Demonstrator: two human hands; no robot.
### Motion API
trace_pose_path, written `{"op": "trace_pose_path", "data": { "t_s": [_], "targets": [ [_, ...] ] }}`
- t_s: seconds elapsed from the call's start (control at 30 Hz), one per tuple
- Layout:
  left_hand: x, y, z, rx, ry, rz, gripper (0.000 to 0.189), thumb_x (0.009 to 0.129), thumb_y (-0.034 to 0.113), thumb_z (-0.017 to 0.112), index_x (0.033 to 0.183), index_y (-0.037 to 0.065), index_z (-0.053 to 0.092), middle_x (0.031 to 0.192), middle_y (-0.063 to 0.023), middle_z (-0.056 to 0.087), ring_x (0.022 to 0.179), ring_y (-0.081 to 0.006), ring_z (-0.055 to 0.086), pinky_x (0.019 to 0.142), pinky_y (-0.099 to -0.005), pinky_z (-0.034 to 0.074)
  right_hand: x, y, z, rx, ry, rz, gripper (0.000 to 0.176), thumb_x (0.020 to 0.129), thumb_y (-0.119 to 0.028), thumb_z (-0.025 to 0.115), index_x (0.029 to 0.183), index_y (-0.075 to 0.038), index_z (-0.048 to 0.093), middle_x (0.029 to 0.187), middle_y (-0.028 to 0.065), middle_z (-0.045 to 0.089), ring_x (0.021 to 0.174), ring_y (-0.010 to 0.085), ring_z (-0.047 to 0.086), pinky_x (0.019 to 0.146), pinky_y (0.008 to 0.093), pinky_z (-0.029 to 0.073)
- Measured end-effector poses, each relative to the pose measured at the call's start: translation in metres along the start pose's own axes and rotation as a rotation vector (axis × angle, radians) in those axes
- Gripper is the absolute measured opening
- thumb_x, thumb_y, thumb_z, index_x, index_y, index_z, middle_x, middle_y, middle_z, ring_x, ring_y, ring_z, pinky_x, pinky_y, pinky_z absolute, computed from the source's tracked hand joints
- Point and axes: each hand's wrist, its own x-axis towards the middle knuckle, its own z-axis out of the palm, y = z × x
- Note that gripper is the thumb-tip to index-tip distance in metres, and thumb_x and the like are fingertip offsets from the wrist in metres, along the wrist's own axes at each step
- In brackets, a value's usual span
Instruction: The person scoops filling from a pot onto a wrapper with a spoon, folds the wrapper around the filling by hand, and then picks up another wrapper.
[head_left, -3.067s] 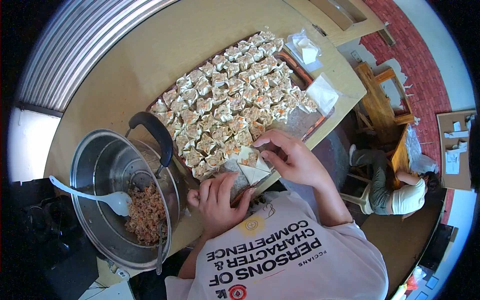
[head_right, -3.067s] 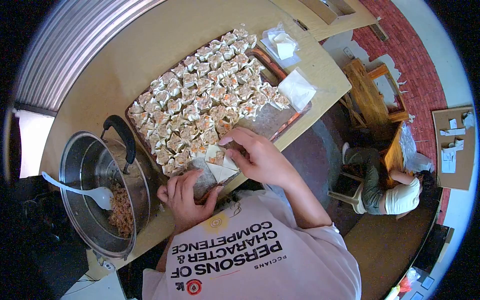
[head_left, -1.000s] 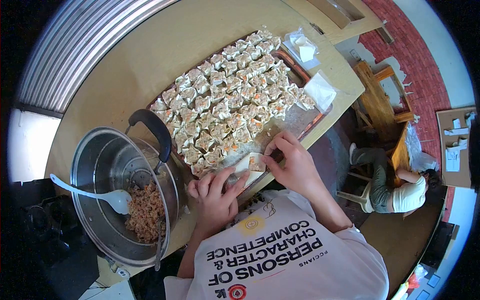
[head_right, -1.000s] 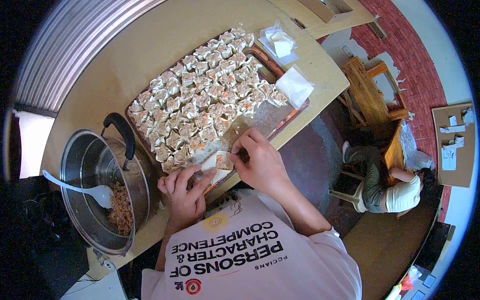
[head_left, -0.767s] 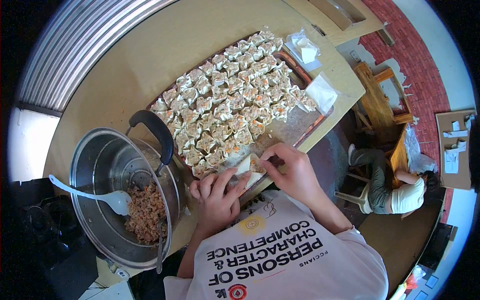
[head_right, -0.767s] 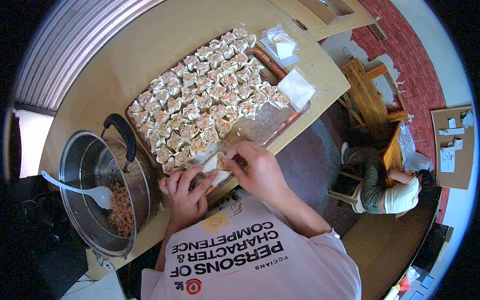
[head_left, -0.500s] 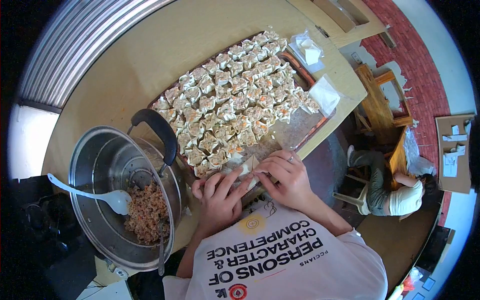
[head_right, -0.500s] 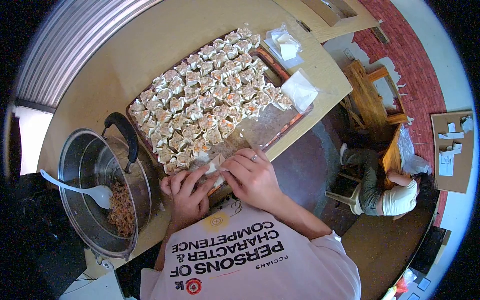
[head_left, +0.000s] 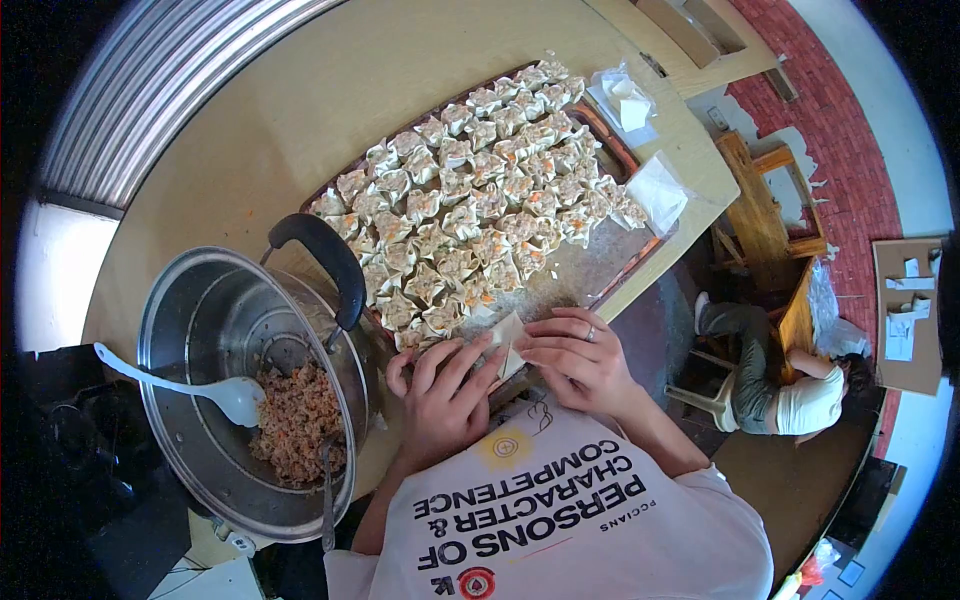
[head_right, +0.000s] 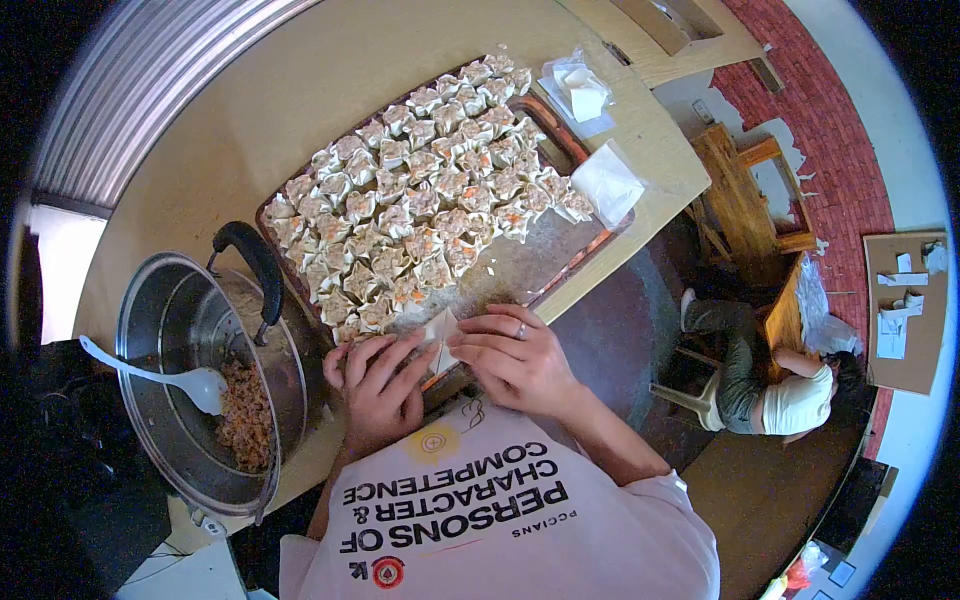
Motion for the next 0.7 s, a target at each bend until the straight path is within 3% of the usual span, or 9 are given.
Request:
{"op": "trace_pose_path", "data": {
  "t_s": [0.17,0.47,0.53,0.7],
  "targets": [
    [-0.0004,-0.0004,0.0003,0.001,-0.007,-0.005,0.046,0.076,0.004,0.068,0.119,0.02,0.077,0.132,0.0048,0.068,0.117,-0.0198,0.058,0.111,-0.0507,0.024,0.0011,-0.0004,-0.0055,-0.156,-0.119,-0.111,0.031,0.078,-0.009,0.072,0.109,-0.013,0.074,0.12,-0.001,0.073,0.115,0.0197,0.067,0.104,0.0428,0.051],
    [-0.0007,-0.0008,-0.0008,0.027,-0.048,0.006,0.046,0.082,0.011,0.067,0.126,0.022,0.073,0.137,0.0045,0.065,0.121,-0.0178,0.056,0.114,-0.0529,0.02,0.004,0.001,-0.01,-0.217,-0.189,-0.198,0.036,0.077,-0.012,0.071,0.114,-0.013,0.072,0.124,-0.0003,0.072,0.116,0.0211,0.067,0.102,0.0406,0.053],
    [0.0029,0.0021,-0.0026,-0.005,-0.005,-0.013,0.048,0.075,0.001,0.069,0.12,0.019,0.076,0.128,0.0045,0.069,0.116,-0.0203,0.058,0.111,-0.0498,0.024,0.0041,0.0017,-0.0108,-0.198,-0.178,-0.194,0.037,0.078,-0.012,0.071,0.114,-0.012,0.072,0.124,-0.0001,0.072,0.117,0.0211,0.067,0.101,0.0403,0.054],
    [0.0024,0.0019,-0.0021,-0.01,0.067,-0.058,0.044,0.078,0.005,0.071,0.119,0.018,0.076,0.124,0.0033,0.07,0.113,-0.0204,0.058,0.105,-0.0461,0.03,0.0035,0.0033,-0.0107,-0.162,-0.176,-0.178,0.038,0.078,-0.013,0.071,0.115,-0.012,0.072,0.125,0.0002,0.072,0.117,0.0207,0.067,0.1,0.0393,0.055]
  ]
}}
